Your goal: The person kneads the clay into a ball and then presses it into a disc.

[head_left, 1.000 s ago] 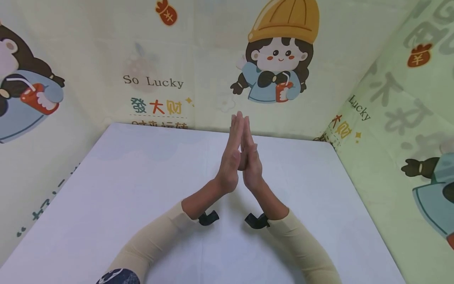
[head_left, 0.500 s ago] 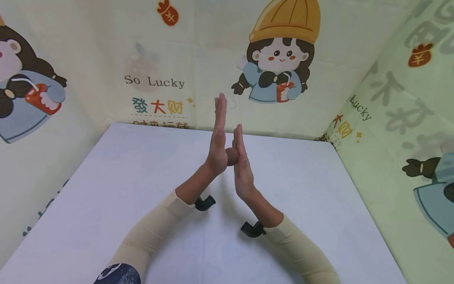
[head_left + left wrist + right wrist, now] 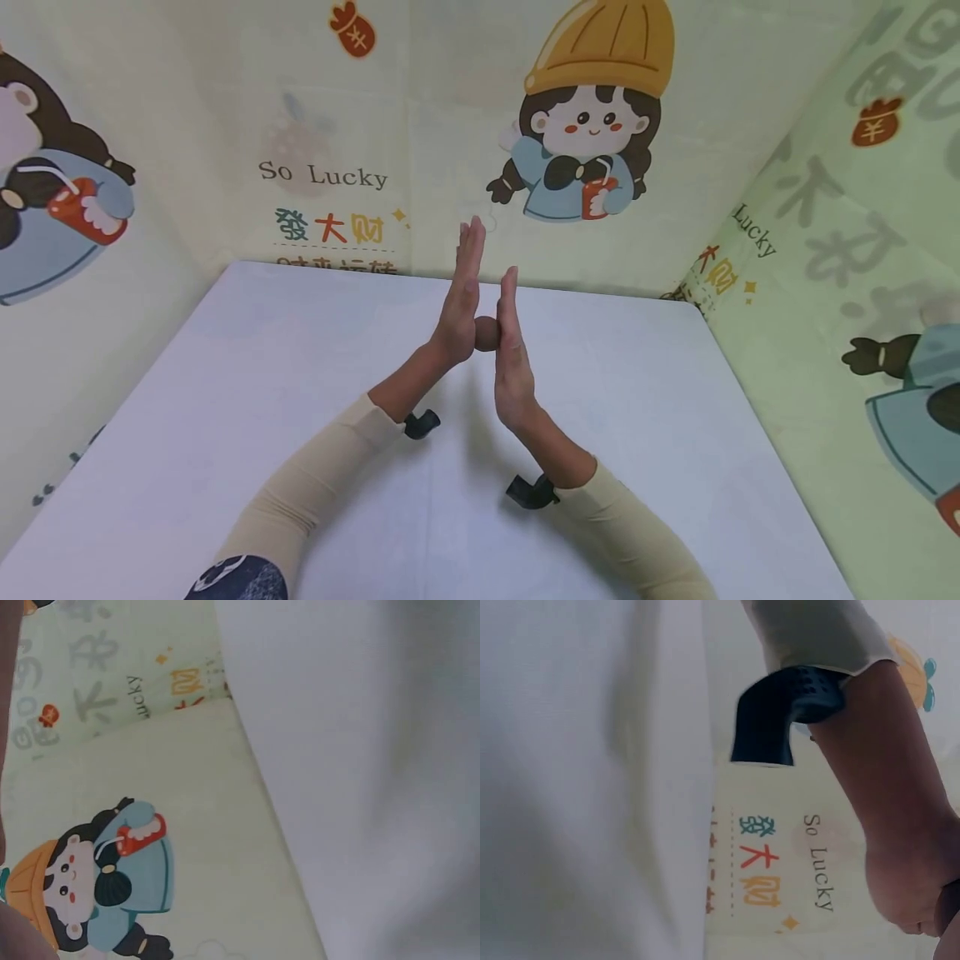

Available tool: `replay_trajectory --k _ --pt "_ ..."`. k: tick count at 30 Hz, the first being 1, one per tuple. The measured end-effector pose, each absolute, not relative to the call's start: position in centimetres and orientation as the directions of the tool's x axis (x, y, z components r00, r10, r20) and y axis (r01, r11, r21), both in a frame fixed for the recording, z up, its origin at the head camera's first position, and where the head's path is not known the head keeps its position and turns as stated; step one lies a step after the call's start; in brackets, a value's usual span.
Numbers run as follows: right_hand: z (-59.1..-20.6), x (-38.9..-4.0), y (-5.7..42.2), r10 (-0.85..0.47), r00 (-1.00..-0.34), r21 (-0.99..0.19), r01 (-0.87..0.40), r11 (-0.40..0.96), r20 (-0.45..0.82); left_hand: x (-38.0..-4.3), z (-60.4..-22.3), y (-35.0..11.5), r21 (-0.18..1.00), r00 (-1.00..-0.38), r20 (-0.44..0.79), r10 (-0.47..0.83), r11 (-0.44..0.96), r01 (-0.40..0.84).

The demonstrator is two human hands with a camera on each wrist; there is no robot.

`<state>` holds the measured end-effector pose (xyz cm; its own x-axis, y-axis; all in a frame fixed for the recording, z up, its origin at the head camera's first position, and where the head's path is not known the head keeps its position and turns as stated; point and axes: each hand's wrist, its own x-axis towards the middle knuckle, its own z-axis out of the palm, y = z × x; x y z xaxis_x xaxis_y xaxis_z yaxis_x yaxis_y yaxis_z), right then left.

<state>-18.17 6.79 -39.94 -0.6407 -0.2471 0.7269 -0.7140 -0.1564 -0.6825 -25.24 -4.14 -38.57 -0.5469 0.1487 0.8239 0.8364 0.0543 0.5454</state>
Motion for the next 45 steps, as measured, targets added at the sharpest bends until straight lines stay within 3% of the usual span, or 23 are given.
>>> replay_trajectory --k 15,28,33,45 --pt "-37.9 -19.7 8.3 -0.190 -0.615 -0.640 -0.758 -0.122 0.765 -24.1 -41.4 -2.0 0.578 -0.548 0.791 0.274 -0.037 0.815" --pt "-36.2 -20.9 9.7 -0.128 -0.636 -0.648 -0.754 -0.107 0.761 -20.5 -40.5 -1.1 0.569 -0.525 0.792 0.311 -0.066 0.819" --pt "-36.2 -21.1 9.9 -0.145 -0.663 -0.678 -0.716 -0.163 0.735 -19.2 -39.7 -0.8 0.574 -0.533 0.793 0.296 -0.071 0.815" --pt "-37.2 -20.6 8.8 -0.198 -0.665 -0.688 -0.648 -0.327 0.720 -18.7 -37.0 -0.6 0.490 -0.478 0.862 0.172 -0.037 0.871"
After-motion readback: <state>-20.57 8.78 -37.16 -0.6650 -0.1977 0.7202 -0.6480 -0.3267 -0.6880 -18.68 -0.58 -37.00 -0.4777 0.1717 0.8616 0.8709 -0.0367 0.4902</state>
